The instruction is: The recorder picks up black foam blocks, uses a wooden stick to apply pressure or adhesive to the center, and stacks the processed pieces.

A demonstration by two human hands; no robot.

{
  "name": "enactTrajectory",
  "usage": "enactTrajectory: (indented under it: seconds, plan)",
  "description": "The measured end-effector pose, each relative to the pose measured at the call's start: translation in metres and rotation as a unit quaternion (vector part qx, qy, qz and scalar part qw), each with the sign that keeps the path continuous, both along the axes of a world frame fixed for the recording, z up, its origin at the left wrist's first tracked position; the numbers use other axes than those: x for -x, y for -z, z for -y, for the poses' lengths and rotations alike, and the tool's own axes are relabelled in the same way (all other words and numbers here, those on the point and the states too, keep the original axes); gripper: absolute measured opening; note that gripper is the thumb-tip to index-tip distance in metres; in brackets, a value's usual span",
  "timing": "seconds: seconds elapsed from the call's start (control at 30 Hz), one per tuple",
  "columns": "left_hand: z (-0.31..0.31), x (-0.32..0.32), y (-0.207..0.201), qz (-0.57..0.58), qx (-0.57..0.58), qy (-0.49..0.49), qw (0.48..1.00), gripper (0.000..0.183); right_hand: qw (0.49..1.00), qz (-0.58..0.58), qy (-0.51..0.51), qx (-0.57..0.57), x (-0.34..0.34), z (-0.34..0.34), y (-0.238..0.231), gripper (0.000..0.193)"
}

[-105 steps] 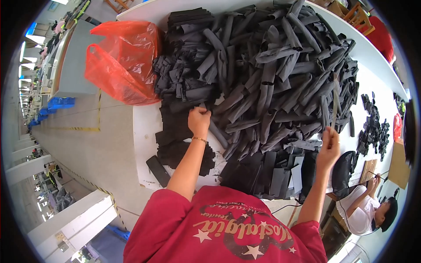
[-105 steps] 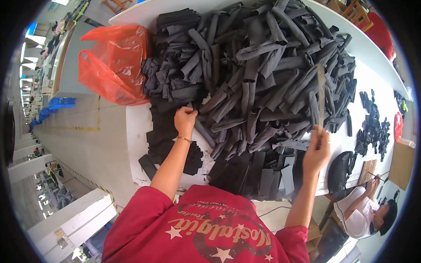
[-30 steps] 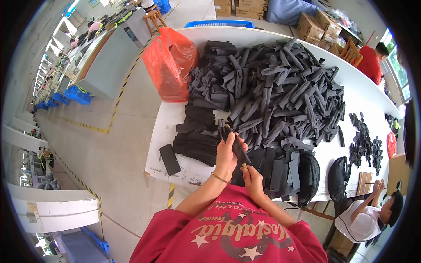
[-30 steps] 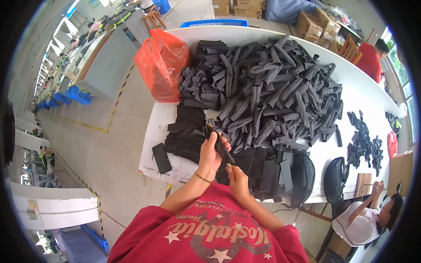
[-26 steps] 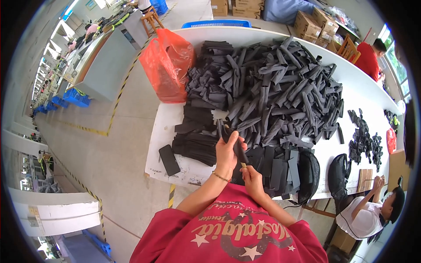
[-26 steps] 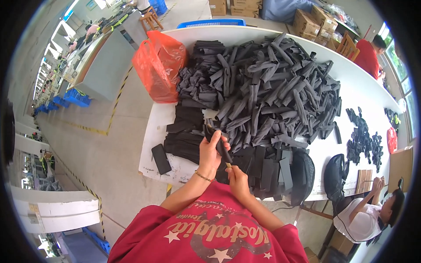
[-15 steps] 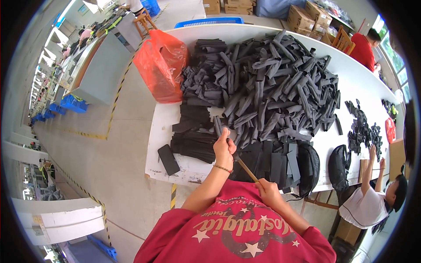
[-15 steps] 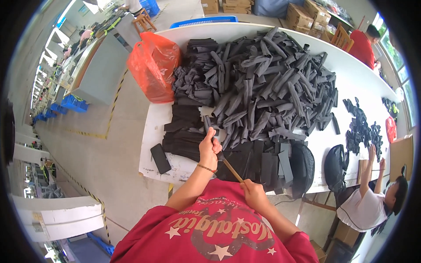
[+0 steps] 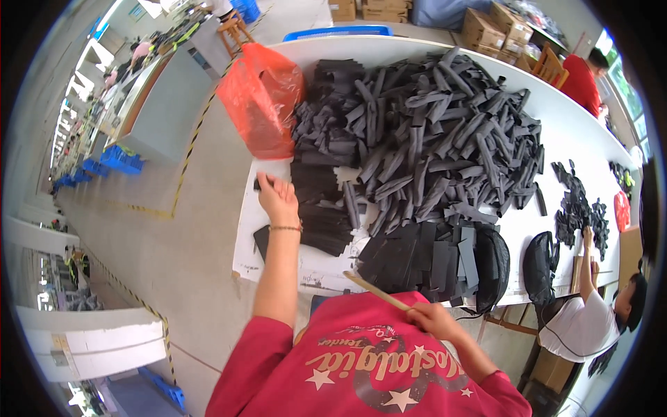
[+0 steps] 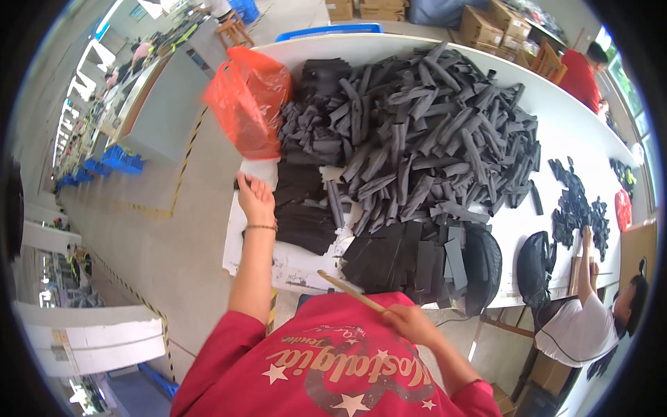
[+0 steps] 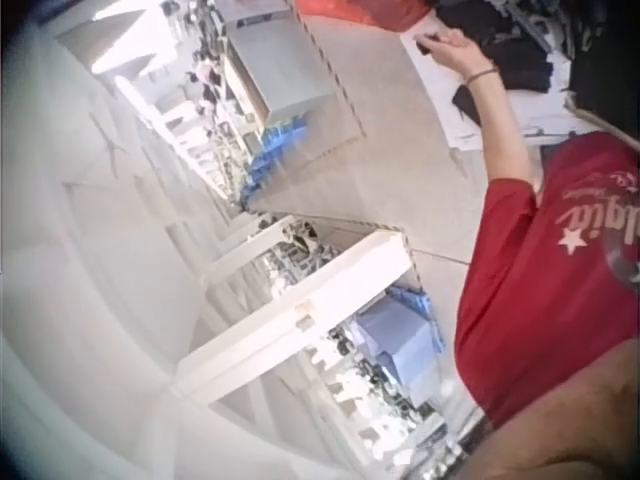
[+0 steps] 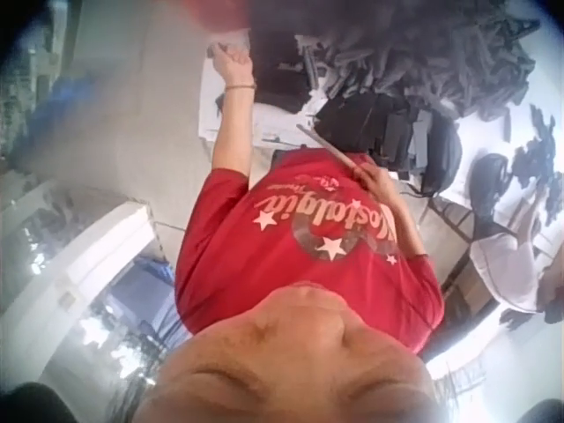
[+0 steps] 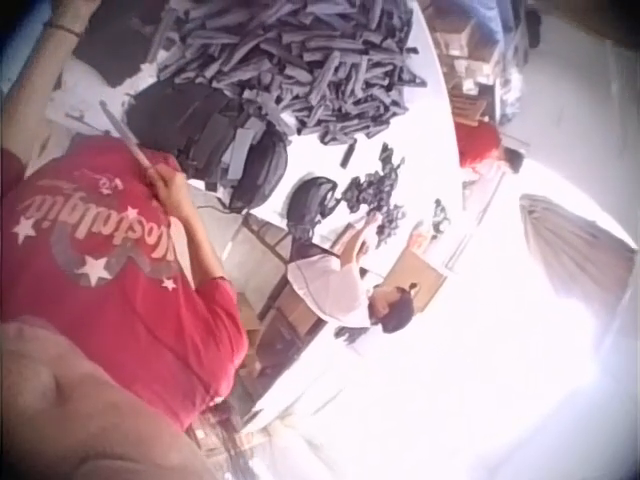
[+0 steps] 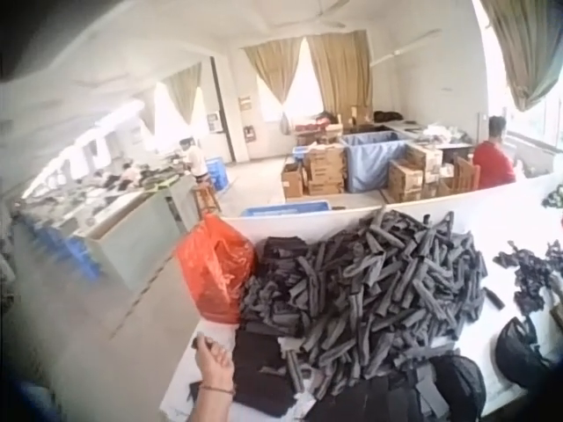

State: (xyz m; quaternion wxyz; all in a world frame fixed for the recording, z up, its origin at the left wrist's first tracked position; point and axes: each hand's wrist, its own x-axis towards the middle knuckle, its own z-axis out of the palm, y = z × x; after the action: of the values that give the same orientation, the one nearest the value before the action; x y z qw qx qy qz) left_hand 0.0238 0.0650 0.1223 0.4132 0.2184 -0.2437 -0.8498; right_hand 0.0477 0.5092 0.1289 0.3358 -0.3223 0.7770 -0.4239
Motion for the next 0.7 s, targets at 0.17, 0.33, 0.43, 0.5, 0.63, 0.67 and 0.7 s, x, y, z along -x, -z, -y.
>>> enactTrajectory:
  seconds: [0.17, 0.33, 0.43, 0.5, 0.63, 0.67, 0.7]
  plan:
    - [-0.069, 0.033, -0.014, 0.031, -0.199, 0.082, 0.976, 0.033, 0.981, -0.001, 0.173, 0.083, 0.04, 0.059, -0.032, 0.017]
    - [-0.105, 0.026, -0.008, 0.005, -0.227, 0.159, 0.961, 0.036, 0.971, -0.047, 0.194, 0.129, 0.038, 0.082, -0.028, 0.015]
    - [-0.107, 0.026, -0.011, 0.04, -0.181, 0.172, 0.968, 0.036, 0.98, -0.064, 0.172, 0.08, 0.031, 0.074, -0.02, 0.016]
    - [-0.11, 0.027, -0.013, 0.072, -0.153, 0.17, 0.971, 0.038, 0.982, -0.059, 0.17, 0.056, 0.027, 0.071, -0.014, 0.016]
    - [-0.123, 0.026, -0.012, 0.09, -0.111, 0.202, 0.969, 0.039, 0.982, -0.054, 0.175, 0.053, 0.028, 0.073, -0.014, 0.016]
    - [-0.13, 0.025, -0.013, 0.109, -0.079, 0.22, 0.966, 0.04, 0.982, -0.051, 0.177, 0.049, 0.029, 0.072, -0.013, 0.016]
    - [-0.137, 0.024, -0.015, 0.127, -0.047, 0.238, 0.962, 0.04, 0.982, -0.047, 0.178, 0.045, 0.03, 0.072, -0.012, 0.016]
